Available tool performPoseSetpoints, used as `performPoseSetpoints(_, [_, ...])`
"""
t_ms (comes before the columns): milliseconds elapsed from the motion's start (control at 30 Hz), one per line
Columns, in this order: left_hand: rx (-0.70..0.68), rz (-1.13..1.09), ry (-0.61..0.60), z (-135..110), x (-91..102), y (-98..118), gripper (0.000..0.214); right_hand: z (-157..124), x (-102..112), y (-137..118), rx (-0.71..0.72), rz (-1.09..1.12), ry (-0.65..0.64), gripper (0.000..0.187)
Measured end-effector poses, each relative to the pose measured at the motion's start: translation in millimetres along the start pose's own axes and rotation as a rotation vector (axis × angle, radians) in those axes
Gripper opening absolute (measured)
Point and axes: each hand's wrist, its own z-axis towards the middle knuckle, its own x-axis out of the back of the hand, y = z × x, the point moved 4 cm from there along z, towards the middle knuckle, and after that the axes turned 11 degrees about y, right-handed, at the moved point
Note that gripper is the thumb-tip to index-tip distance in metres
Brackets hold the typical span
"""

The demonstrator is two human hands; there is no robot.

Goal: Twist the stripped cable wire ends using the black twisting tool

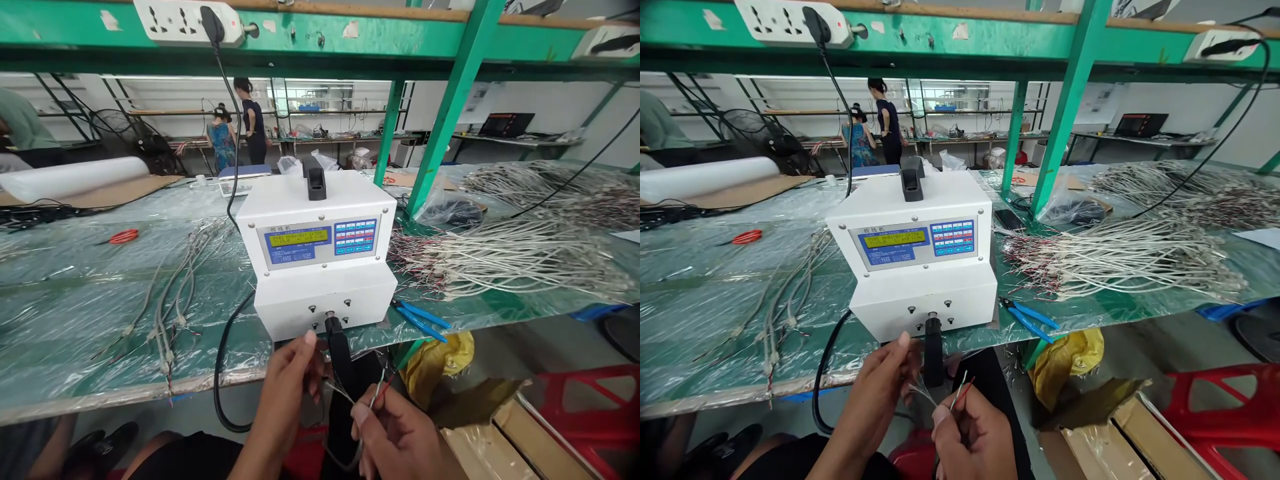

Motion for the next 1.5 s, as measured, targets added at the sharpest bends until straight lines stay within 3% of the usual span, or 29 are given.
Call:
performPoseSetpoints(100, [0.061,0.161,-0.188,10.6,-15.8,-2.1,0.053,2.6,-7.0,-3.5,-0.011,0.015,-0.051,0.033])
performPoseSetpoints(233, [0.116,0.237,-0.273,17.4,-25.5,10.3,0.046,4.8,-14.6,-2.8,-0.024,0.011,-0.119,0.03])
performPoseSetpoints(367, [0.161,0.227,-0.274,19.2,-29.4,18.4,0.043,7.2,-15.5,-0.3,-0.011,0.02,-0.112,0.03])
performPoseSetpoints(633, [0.149,0.238,-0.259,22.9,-28.9,13.6,0.038,12.1,-11.6,1.7,0.006,0.018,-0.09,0.034])
performPoseSetpoints(933, [0.109,0.266,-0.289,20.4,-26.5,16.2,0.047,10.1,-5.2,8.7,0.097,-0.064,0.044,0.04])
performPoseSetpoints(1000, [0.062,0.255,-0.227,18.7,-17.9,14.4,0.049,9.0,-3.8,14.7,0.116,-0.106,0.043,0.04])
performPoseSetpoints(1167, [-0.079,0.078,0.109,-2.8,19.0,-0.7,0.058,5.6,1.0,27.9,0.127,-0.104,0.065,0.041])
performPoseSetpoints(1267, [-0.006,-0.042,0.234,-22.9,33.7,-25.9,0.056,1.3,3.7,20.5,0.333,-0.173,0.145,0.03])
performPoseSetpoints(1367, [0.076,-0.107,0.245,-36.0,37.5,-54.0,0.053,-3.0,4.0,10.4,0.522,-0.292,0.194,0.025])
performPoseSetpoints(1500, [0.15,-0.153,0.203,-39.3,35.9,-79.5,0.053,-4.5,4.8,8.1,0.548,-0.343,0.19,0.026])
